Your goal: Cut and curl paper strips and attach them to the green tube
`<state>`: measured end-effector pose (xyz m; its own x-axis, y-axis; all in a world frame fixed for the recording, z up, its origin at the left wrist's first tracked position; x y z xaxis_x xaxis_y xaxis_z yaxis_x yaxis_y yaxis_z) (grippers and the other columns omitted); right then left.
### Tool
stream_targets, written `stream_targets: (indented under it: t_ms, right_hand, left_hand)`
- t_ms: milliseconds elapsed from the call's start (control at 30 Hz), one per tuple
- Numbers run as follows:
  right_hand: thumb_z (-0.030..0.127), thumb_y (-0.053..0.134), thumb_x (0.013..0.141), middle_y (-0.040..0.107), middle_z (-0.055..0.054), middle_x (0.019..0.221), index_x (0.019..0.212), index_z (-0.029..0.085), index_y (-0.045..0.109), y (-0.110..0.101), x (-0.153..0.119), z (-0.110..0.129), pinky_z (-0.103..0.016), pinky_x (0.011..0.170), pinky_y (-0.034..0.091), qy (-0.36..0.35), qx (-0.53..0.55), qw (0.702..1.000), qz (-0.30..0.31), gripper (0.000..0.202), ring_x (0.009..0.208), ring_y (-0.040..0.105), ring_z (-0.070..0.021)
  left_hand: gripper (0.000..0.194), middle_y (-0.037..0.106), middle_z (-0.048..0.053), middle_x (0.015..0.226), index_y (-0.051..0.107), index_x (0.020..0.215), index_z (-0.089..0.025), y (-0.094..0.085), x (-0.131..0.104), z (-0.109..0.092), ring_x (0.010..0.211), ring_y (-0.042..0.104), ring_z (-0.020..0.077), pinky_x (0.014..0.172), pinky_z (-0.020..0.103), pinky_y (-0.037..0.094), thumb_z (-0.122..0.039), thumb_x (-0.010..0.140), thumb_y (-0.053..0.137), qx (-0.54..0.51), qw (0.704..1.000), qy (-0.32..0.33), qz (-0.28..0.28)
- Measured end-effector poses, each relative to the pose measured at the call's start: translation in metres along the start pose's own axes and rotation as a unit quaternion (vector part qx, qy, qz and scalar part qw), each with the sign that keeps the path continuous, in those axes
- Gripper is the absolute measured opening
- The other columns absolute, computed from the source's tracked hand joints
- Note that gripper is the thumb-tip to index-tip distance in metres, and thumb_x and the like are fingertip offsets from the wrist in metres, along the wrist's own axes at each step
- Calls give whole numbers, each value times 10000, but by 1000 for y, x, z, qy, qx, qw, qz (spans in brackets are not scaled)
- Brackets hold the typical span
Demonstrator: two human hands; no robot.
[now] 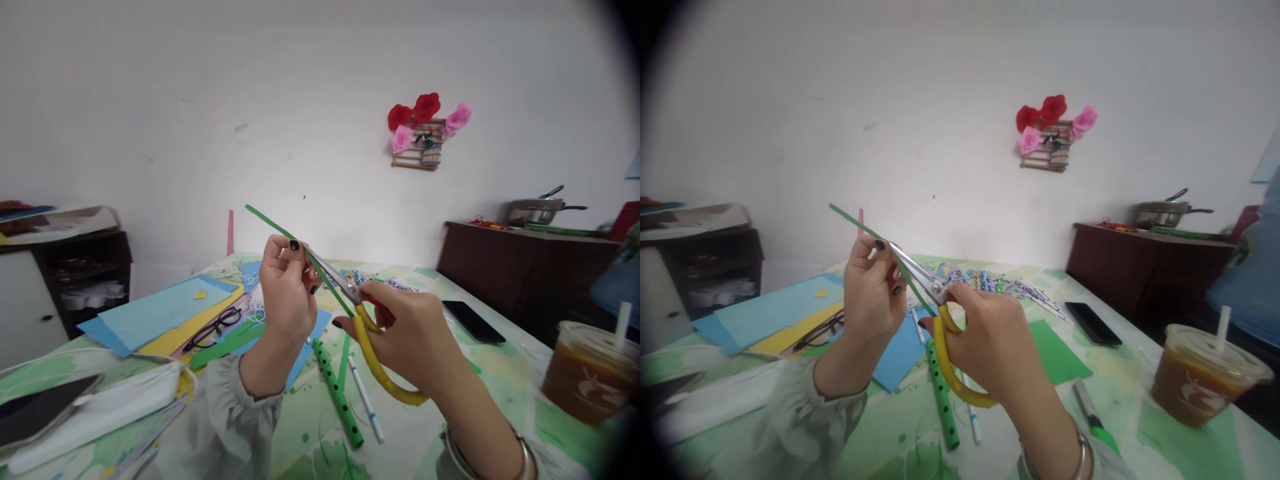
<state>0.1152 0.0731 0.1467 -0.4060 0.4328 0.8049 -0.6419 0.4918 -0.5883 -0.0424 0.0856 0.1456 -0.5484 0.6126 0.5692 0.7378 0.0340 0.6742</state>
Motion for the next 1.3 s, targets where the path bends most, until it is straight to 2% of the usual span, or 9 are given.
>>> stream_targets:
  t_ms: [167, 400, 500, 600, 733, 900, 1067, 1300]
  right_hand:
    - [501, 652, 733, 458, 50, 505, 773, 211, 602, 1, 0, 0, -230, 491, 237, 3, -2, 1000, 5, 297, 444, 356, -92]
    - [542, 674, 701, 438, 60, 471, 720, 193, 598, 0, 1, -2, -211, 470, 270, 11, 25, 1000, -8, 358, 430, 349, -78]
    - [541, 668, 704, 428, 65, 457, 736, 188, 618, -3, 3, -9, -205, 460, 295, 48, 54, 997, -11, 357, 424, 346, -76]
    - [539, 661, 703, 417, 61, 450, 713, 186, 627, -4, 5, -21, -208, 427, 269, 100, 77, 992, 9, 355, 431, 338, -82]
    - [525, 651, 707, 504, 28, 493, 762, 173, 648, -2, 5, -40, -216, 416, 263, 154, 121, 980, 34, 356, 463, 379, -99]
    - [521, 637, 718, 548, 8, 519, 819, 159, 655, 3, 5, -57, -221, 402, 264, 200, 194, 959, 49, 376, 440, 411, -101]
    - [506, 622, 735, 544, 11, 534, 842, 160, 634, 5, 6, -56, -217, 408, 274, 198, 234, 951, 39, 362, 440, 418, -95]
    - [465, 631, 749, 501, 39, 560, 808, 176, 580, 9, 5, -35, -209, 436, 267, 142, 238, 959, 63, 299, 498, 368, -89]
  left_hand:
    - [188, 440, -83, 536, 449, 703, -192, 1, -1, 2, 388, 386, 18, 353, 102, 296, -133, 809, 593, 0, 1000, -11, -1]
    - [198, 437, -78, 541, 446, 700, -190, 0, 0, 5, 395, 389, 23, 366, 108, 312, -176, 812, 608, -5, 1000, -20, -2]
    - [194, 450, -70, 561, 445, 699, -186, -1, 2, 7, 400, 406, 26, 367, 119, 316, -173, 812, 602, -6, 1000, -27, 0]
    - [202, 443, -73, 556, 444, 693, -189, 0, 3, 8, 391, 431, 36, 355, 135, 311, -183, 791, 621, 3, 1000, -22, 16]
    - [207, 445, -72, 548, 456, 683, -187, 1, 3, 8, 388, 452, 44, 363, 151, 333, -215, 775, 638, 27, 999, -16, 44]
    - [223, 473, -55, 545, 467, 669, -175, 9, 1, 14, 384, 456, 52, 349, 154, 310, -255, 777, 645, 88, 989, -45, 109]
    - [186, 521, -36, 570, 509, 707, -167, 15, -4, 22, 393, 483, 61, 346, 156, 332, -279, 798, 627, 116, 977, -63, 165]
    - [146, 545, -25, 595, 541, 735, -157, 18, -7, 22, 387, 491, 66, 334, 167, 347, -269, 815, 592, 110, 976, -52, 180]
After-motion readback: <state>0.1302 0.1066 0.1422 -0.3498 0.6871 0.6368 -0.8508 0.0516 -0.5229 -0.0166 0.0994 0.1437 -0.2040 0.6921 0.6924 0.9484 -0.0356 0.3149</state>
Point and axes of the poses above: each hand's wrist, its own x-axis towards the middle knuckle, its own y-axis out of the palm, z = x × y, the point moved 7 cm from there along x, towards the middle knuckle
